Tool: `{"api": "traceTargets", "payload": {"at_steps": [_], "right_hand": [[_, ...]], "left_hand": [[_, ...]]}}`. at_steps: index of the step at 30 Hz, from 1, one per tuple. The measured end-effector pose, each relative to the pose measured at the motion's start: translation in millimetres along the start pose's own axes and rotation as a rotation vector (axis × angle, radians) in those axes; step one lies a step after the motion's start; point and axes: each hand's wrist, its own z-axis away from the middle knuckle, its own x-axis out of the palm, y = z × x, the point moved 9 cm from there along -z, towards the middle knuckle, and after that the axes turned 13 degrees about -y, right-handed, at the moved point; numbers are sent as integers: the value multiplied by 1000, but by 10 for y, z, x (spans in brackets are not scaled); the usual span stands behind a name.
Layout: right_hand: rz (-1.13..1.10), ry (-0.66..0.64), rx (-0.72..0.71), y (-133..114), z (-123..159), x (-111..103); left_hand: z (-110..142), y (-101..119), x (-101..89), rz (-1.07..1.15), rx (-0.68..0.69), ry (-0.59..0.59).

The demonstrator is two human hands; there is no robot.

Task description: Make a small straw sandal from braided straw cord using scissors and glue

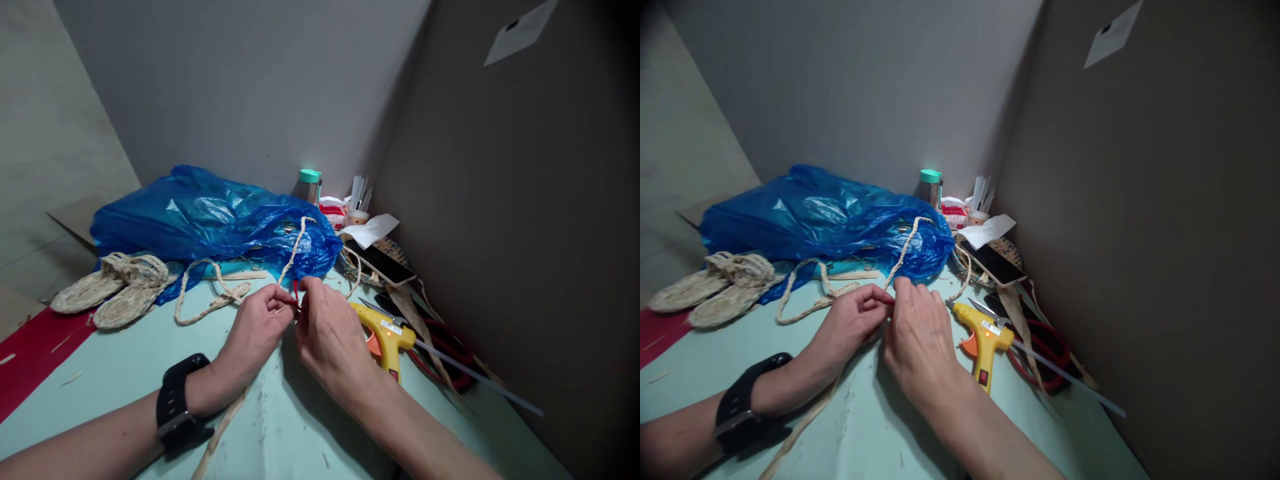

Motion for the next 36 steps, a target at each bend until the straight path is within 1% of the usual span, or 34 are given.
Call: {"api": "traceTargets", "payload": {"at_steps": [3,4,6,9,13,16,18,21,25,27,31,34,36], "right_hand": [[-281,-196,140,134,1,150],[-343,-247,162,162,5,189],[-422,-305,159,187,10,217],[-515,-339,107,174,26,208],[-610,-327,38,88,63,165],[-622,-303,-16,10,82,145],[-622,-275,-26,6,84,136],[-675,-232,7,93,67,132],[-791,-197,106,288,31,146],[-787,-171,126,326,26,121],[-722,-130,52,215,49,42],[-671,-112,-3,144,67,3],[-653,-86,12,176,62,-20]], "left_hand": [[11,-67,51,46,-52,-31],[15,-85,64,59,-66,-42],[20,-115,81,81,-85,-62],[16,-141,99,116,-86,-99],[20,-158,125,189,-75,-133],[39,-169,127,245,-72,-135],[52,-177,127,268,-73,-146],[65,-199,117,290,-88,-153],[66,-229,107,310,-115,-121],[69,-226,114,314,-118,-104],[78,-188,122,297,-108,-97],[83,-168,145,292,-123,-151],[98,-168,163,305,-148,-198]]}}
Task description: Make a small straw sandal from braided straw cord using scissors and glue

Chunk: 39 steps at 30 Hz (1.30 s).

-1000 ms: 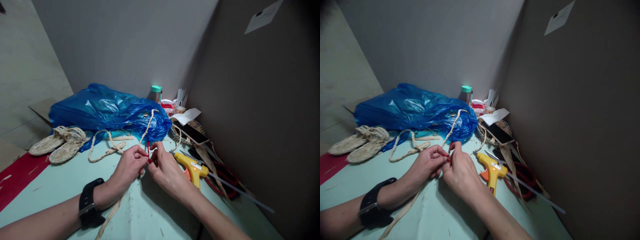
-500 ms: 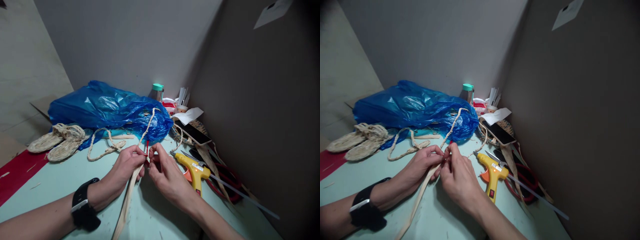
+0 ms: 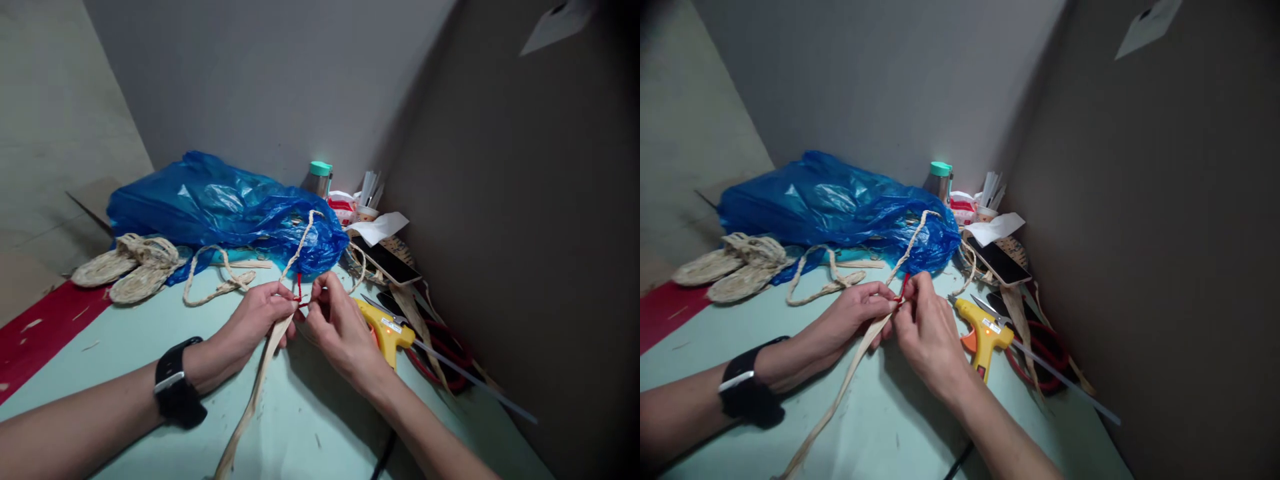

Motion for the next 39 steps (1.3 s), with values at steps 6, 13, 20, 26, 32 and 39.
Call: {"api": "traceTargets", "payload": {"at_steps": [6,13,20,26,32,39], "right_hand": [[-109,85,116,179,7,-139],[-314,19,175,253,177,-4],[-190,-217,246,181,243,388],[-263,-225,242,212,287,393],[-295,-258,265,177,284,351],[-337,-235,305,242,272,314]], "left_hand": [[152,-42,9,36,-76,-42],[322,-96,-4,132,-98,-1],[334,-150,-22,233,-66,24],[320,-146,17,149,-46,-38],[331,-112,83,141,-95,-114],[370,-39,175,235,-54,-169]]}}
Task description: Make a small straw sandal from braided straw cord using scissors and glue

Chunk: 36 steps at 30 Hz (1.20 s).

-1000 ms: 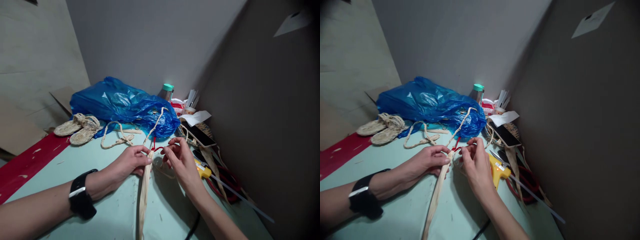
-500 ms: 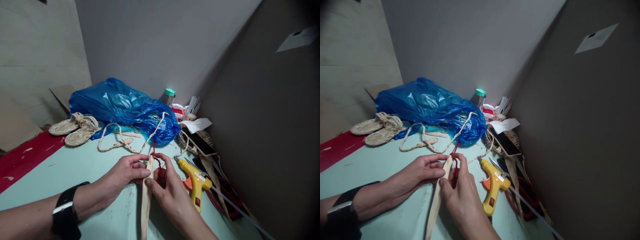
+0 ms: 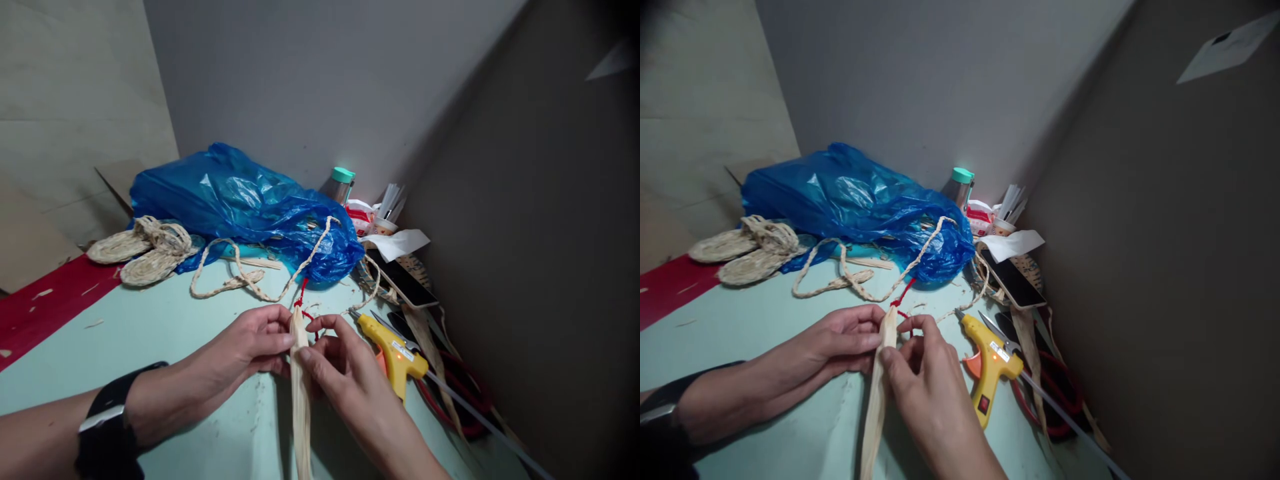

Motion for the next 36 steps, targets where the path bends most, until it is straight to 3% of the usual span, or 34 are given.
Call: {"api": "traceTargets", "payload": {"at_steps": [6,12,18,24,30,36], "right_hand": [[89,-36,90,61,-64,23],[99,-24,77,65,-56,30],[96,2,72,77,-68,49],[173,61,98,59,-61,57],[230,115,77,15,-46,51],[179,87,76,57,-76,75]], "left_hand": [[-9,-34,-16,-101,-30,40],[-12,-66,-58,-221,-90,47],[27,-4,-35,-261,-64,65],[33,-65,-94,-321,-219,141],[4,-107,-128,-387,-196,144],[7,-115,-149,-464,-179,166]]}}
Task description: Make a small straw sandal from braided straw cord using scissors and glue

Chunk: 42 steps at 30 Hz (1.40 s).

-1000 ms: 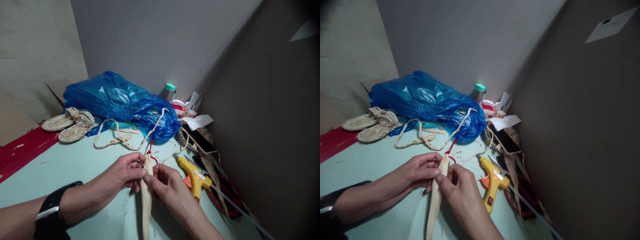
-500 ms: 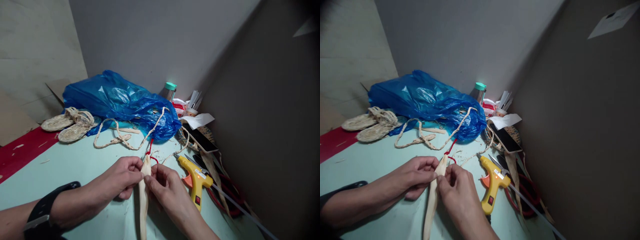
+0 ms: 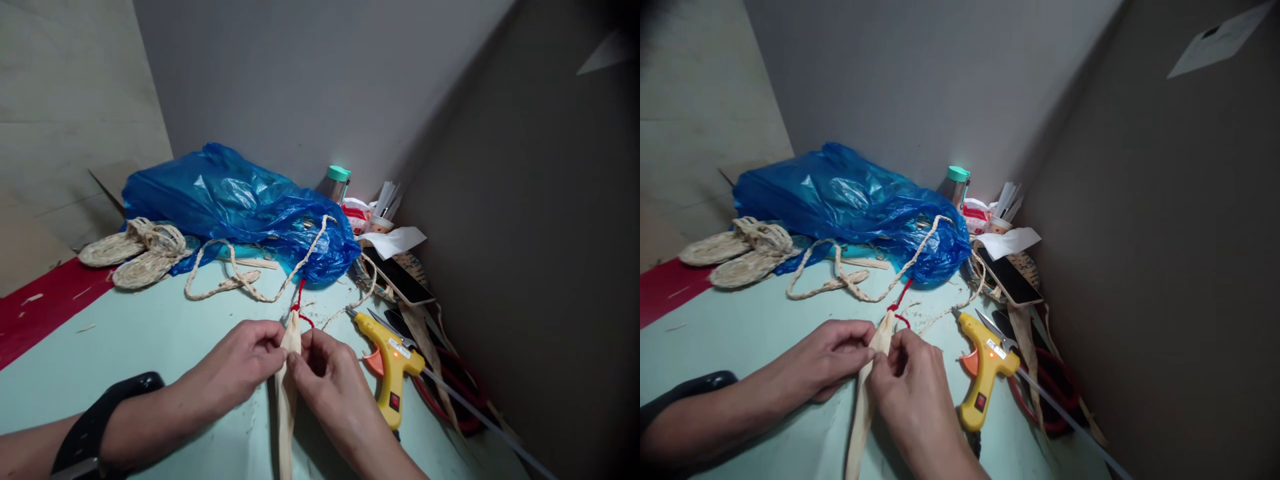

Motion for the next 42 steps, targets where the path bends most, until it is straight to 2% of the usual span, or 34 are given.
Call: {"api": "traceTargets", "payload": {"at_steps": [7,14,22,26,28,35,39,42], "right_hand": [[-72,-40,-11,-2,-16,15],[-69,-41,-5,3,-4,31],[-41,-55,-15,26,-4,53],[-33,-44,-24,3,-6,41],[-42,-37,-24,-16,1,16],[-150,-92,-39,-1,13,-21],[-219,-115,-53,15,-4,-44],[-315,-123,-44,8,-3,-69]], "left_hand": [[-39,-23,47,95,33,-53],[28,43,59,42,-5,-27],[29,48,43,-64,22,-60],[43,93,-8,-102,49,-30],[47,110,-19,-59,68,-33],[44,75,41,350,64,-138],[38,79,25,401,72,-147],[26,77,-54,422,80,-100]]}}
